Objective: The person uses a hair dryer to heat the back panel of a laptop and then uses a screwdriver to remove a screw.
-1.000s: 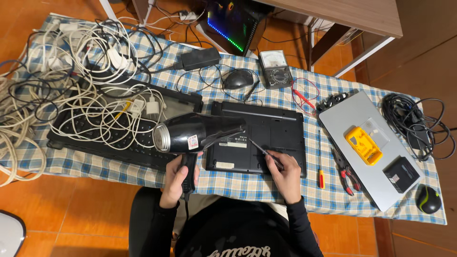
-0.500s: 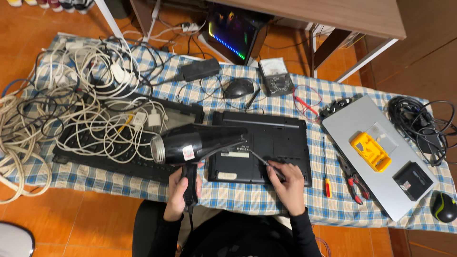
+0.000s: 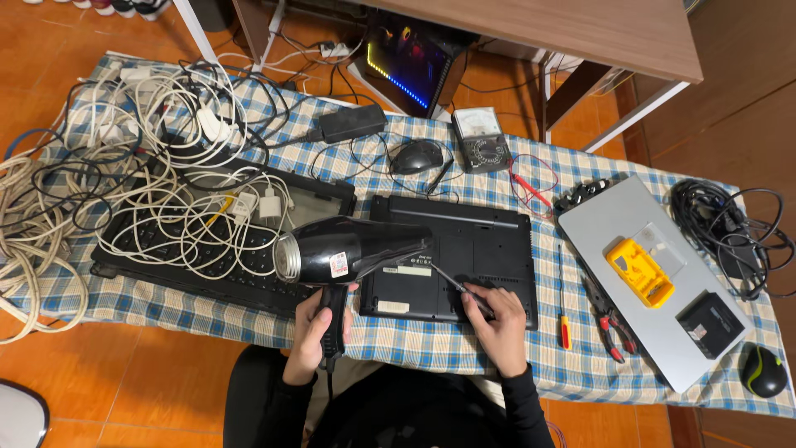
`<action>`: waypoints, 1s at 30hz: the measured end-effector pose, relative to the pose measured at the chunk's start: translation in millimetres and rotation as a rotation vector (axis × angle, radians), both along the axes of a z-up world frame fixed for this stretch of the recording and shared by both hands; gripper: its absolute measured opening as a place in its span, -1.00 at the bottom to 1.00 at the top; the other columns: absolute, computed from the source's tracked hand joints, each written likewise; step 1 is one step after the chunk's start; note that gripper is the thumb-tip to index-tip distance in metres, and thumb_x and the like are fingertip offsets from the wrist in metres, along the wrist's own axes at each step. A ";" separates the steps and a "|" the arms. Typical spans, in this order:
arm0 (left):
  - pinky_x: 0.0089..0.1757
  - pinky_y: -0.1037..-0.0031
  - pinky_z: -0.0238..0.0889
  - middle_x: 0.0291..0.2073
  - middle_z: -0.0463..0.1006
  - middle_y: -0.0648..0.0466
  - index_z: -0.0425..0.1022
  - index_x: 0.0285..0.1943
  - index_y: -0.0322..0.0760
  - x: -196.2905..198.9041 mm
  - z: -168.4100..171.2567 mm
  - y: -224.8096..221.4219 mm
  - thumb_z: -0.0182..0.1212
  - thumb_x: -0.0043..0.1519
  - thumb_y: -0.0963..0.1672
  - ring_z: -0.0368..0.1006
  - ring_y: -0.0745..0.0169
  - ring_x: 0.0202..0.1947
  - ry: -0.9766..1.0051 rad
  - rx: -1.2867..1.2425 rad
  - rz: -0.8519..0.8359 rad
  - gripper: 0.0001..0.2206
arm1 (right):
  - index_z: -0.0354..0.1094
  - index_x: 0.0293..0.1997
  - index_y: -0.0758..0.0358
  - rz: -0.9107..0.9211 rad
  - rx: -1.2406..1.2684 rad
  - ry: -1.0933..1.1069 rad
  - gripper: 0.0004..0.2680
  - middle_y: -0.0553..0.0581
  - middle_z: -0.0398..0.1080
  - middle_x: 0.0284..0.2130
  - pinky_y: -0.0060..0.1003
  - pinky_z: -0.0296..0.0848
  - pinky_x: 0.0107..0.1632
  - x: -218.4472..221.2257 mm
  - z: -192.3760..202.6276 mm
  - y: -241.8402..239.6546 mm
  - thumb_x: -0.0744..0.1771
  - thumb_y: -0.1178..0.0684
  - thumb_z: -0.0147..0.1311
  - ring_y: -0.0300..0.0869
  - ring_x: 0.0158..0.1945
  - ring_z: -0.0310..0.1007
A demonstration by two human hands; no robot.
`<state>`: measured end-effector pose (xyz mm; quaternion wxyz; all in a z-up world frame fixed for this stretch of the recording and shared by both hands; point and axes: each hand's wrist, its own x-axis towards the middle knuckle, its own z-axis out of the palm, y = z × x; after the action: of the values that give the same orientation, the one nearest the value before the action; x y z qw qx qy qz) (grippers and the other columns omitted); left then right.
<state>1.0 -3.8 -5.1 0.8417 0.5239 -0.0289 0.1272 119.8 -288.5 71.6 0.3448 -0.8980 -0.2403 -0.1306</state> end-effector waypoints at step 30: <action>-0.47 0.54 0.34 -0.57 0.51 0.06 0.37 0.31 -0.62 15.1 5.6 -5.3 0.07 0.34 0.11 0.41 0.38 -0.62 0.079 0.040 0.009 -0.35 | 0.57 -0.16 0.24 0.004 0.041 0.007 -0.86 0.02 0.29 -0.60 -0.27 0.17 -0.30 4.4 -7.1 -5.6 0.30 0.05 0.24 -0.21 -0.49 0.17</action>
<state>16.1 -9.1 0.6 0.8311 0.5452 0.0044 0.1097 124.1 -294.2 64.5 0.3641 -0.8908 -0.2381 -0.1316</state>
